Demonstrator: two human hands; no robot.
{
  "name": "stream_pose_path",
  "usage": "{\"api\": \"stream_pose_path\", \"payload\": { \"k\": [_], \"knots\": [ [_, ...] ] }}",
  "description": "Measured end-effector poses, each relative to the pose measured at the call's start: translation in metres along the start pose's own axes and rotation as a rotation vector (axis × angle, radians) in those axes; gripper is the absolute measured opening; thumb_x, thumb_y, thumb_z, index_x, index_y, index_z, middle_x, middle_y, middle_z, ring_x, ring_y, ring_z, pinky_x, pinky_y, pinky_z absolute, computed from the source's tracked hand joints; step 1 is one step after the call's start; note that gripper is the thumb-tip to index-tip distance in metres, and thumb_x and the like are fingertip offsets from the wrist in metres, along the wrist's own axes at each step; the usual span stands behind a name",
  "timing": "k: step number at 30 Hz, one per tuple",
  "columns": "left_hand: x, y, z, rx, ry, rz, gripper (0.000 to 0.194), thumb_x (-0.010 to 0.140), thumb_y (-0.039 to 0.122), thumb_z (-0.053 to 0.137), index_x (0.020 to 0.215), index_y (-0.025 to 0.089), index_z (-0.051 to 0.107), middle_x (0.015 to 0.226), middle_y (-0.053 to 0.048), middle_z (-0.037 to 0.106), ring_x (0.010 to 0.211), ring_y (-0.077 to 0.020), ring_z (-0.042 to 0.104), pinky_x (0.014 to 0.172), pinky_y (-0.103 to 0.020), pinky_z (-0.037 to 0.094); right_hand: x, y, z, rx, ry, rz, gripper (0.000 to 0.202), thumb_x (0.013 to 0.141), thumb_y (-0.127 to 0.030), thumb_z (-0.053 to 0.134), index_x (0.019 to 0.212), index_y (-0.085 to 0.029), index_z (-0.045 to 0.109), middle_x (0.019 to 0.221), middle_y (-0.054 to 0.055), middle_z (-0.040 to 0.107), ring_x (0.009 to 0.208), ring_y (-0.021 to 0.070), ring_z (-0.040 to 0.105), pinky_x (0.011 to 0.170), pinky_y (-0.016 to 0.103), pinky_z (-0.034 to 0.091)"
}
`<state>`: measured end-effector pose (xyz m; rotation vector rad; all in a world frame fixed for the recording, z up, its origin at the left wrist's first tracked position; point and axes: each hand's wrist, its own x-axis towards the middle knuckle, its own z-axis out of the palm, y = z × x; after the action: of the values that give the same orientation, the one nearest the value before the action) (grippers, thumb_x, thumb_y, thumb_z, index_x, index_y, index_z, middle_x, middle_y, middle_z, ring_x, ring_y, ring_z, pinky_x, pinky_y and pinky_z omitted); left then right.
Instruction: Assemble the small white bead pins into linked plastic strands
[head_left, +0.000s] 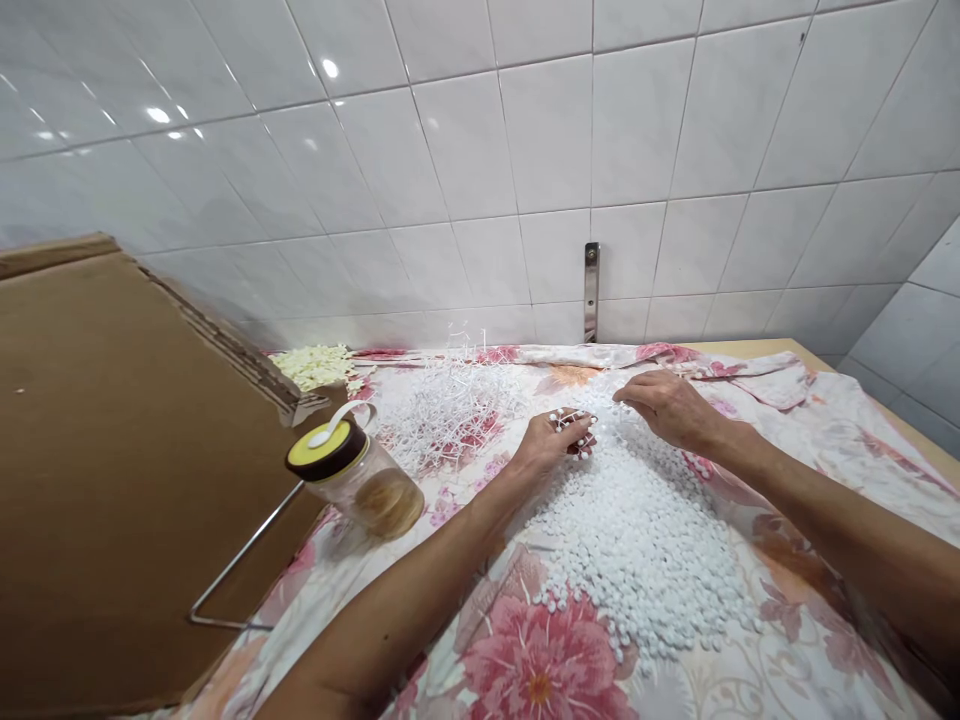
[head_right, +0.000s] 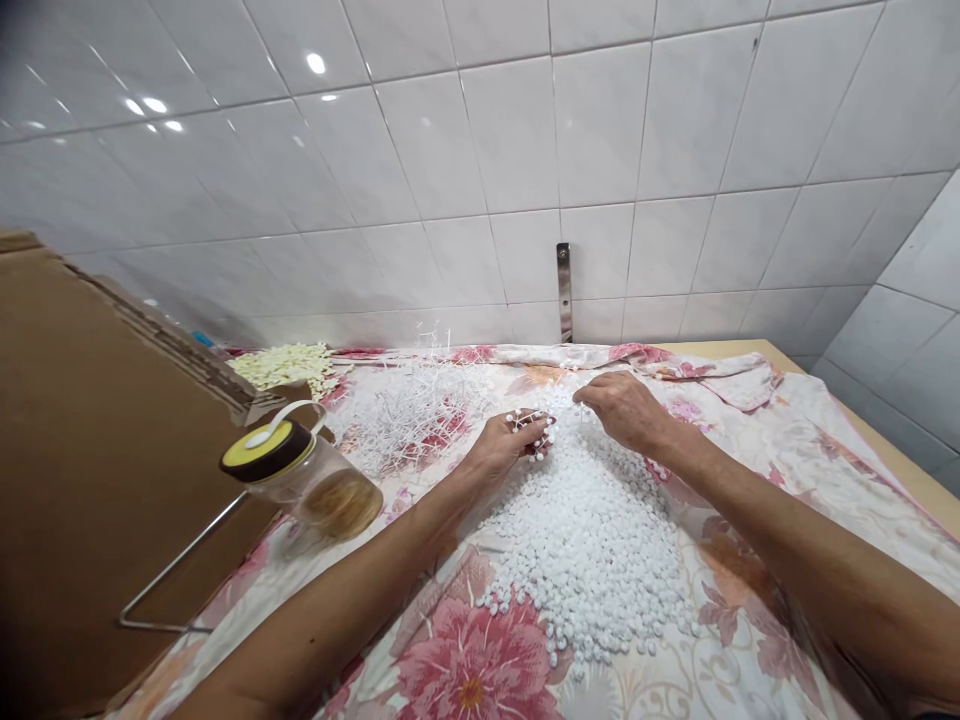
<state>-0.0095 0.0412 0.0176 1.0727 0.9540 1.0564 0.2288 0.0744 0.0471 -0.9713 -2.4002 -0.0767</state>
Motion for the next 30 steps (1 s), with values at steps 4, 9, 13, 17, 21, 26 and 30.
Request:
{"api": "stream_pose_path", "payload": {
  "k": [4, 9, 13, 17, 21, 26, 30],
  "knots": [
    [0.000, -0.009, 0.005, 0.006, 0.004, -0.064, 0.053, 0.059, 0.049, 0.096, 0.087, 0.010, 0.073, 0.076, -0.007, 0.071, 0.063, -0.0145, 0.065, 0.056, -0.025, 0.047, 0.006, 0.010, 0.004, -0.027, 0.000, -0.057, 0.035, 0.097, -0.007, 0.050, 0.102, -0.021, 0.081, 0.096, 0.010, 0.080, 0.092, 0.0247, 0.073, 0.090, 0.043, 0.053],
    [-0.001, -0.015, 0.008, 0.018, -0.032, -0.067, 0.051, 0.064, 0.048, 0.094, 0.091, 0.010, 0.074, 0.083, -0.010, 0.075, 0.060, -0.0122, 0.064, 0.052, -0.023, 0.044, 0.007, 0.016, 0.030, -0.004, -0.017, -0.032, 0.038, 0.092, -0.001, 0.050, 0.103, -0.020, 0.082, 0.101, 0.012, 0.080, 0.099, 0.0249, 0.073, 0.094, 0.044, 0.054],
    [0.001, -0.016, 0.007, -0.003, -0.013, -0.046, 0.045, 0.066, 0.042, 0.093, 0.091, 0.010, 0.073, 0.084, -0.010, 0.076, 0.059, -0.0119, 0.063, 0.051, -0.023, 0.043, 0.001, 0.008, 0.037, -0.008, -0.041, 0.038, 0.045, 0.091, 0.002, 0.046, 0.118, -0.015, 0.078, 0.114, 0.016, 0.077, 0.108, 0.0281, 0.071, 0.098, 0.048, 0.055],
    [0.005, -0.019, 0.009, 0.024, 0.056, -0.023, 0.037, 0.069, 0.036, 0.091, 0.087, 0.010, 0.072, 0.081, -0.011, 0.076, 0.056, -0.0115, 0.062, 0.050, -0.023, 0.045, -0.007, -0.015, 0.023, 0.020, 0.053, 0.103, 0.048, 0.093, -0.002, 0.046, 0.132, -0.015, 0.070, 0.130, 0.019, 0.070, 0.123, 0.0314, 0.065, 0.105, 0.052, 0.053],
    [0.004, -0.021, 0.014, 0.036, 0.068, -0.019, 0.032, 0.073, 0.035, 0.089, 0.084, 0.011, 0.071, 0.080, -0.010, 0.075, 0.055, -0.0118, 0.062, 0.050, -0.024, 0.046, -0.018, -0.047, 0.008, 0.097, 0.164, 0.220, 0.031, 0.100, -0.018, 0.050, 0.124, -0.017, 0.070, 0.120, 0.017, 0.074, 0.110, 0.0304, 0.070, 0.098, 0.049, 0.057],
    [-0.003, -0.016, 0.021, 0.035, 0.026, 0.016, 0.039, 0.071, 0.041, 0.090, 0.086, 0.011, 0.071, 0.081, -0.009, 0.075, 0.056, -0.0121, 0.062, 0.050, -0.024, 0.044, -0.029, -0.071, 0.008, 0.254, 0.113, 0.525, 0.024, 0.098, -0.034, 0.060, 0.112, -0.018, 0.072, 0.100, 0.011, 0.079, 0.075, 0.0226, 0.072, 0.075, 0.038, 0.058],
    [-0.007, -0.014, 0.022, 0.015, -0.026, 0.028, 0.045, 0.068, 0.048, 0.091, 0.086, 0.012, 0.072, 0.080, -0.008, 0.074, 0.057, -0.0121, 0.062, 0.051, -0.024, 0.043, -0.033, -0.068, 0.017, 0.405, 0.072, 0.623, 0.023, 0.093, -0.037, 0.065, 0.102, -0.019, 0.075, 0.090, 0.008, 0.079, 0.078, 0.0222, 0.071, 0.072, 0.035, 0.056]
  ]
}}
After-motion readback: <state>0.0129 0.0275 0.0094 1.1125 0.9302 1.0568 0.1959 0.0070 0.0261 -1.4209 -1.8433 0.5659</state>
